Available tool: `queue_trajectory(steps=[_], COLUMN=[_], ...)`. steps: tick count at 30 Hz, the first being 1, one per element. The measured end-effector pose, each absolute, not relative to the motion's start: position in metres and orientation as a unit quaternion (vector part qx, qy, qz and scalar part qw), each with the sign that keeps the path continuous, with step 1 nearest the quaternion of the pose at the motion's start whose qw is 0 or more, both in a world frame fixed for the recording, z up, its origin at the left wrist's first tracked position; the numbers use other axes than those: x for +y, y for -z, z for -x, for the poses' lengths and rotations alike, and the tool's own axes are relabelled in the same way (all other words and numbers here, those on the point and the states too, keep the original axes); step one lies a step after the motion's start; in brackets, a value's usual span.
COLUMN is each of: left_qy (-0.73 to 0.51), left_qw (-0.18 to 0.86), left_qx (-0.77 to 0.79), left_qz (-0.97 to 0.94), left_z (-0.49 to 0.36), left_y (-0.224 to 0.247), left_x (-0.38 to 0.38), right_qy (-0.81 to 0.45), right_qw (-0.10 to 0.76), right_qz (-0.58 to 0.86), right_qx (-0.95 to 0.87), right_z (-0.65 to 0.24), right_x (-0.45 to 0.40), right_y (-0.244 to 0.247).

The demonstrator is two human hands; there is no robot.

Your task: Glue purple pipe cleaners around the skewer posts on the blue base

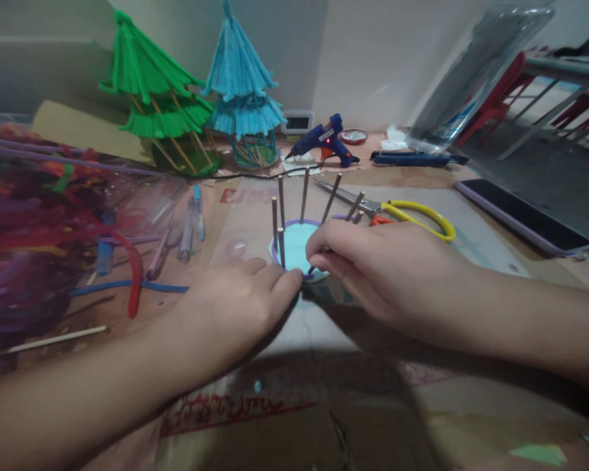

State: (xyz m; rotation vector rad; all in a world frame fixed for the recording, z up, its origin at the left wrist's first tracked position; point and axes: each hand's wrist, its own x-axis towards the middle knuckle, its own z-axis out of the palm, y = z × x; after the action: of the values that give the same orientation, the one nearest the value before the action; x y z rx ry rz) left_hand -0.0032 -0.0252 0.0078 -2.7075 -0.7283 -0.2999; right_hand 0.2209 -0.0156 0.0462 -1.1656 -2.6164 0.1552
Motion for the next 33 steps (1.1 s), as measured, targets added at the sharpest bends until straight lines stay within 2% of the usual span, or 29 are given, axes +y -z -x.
queue_trajectory(steps=[5,33], left_qy=[0.114,0.091], left_qw=[0.22,0.191], left_qx=[-0.246,-0.24], left_qz=[0.937,0.947], left_z=[0.0044,0.0015], left_y=[-0.011,-0.0063], left_x=[-0.0316,-0.0332], right_qy=[-0.038,-0.026], right_qw=[0.132,0.142], right_qz=[0.415,0.428], right_qx=[-0.9,-0.892], right_z=[-0.2184,-0.2132], right_x=[-0.0158,-0.0138], right_y=[-0.0475,-0.0503])
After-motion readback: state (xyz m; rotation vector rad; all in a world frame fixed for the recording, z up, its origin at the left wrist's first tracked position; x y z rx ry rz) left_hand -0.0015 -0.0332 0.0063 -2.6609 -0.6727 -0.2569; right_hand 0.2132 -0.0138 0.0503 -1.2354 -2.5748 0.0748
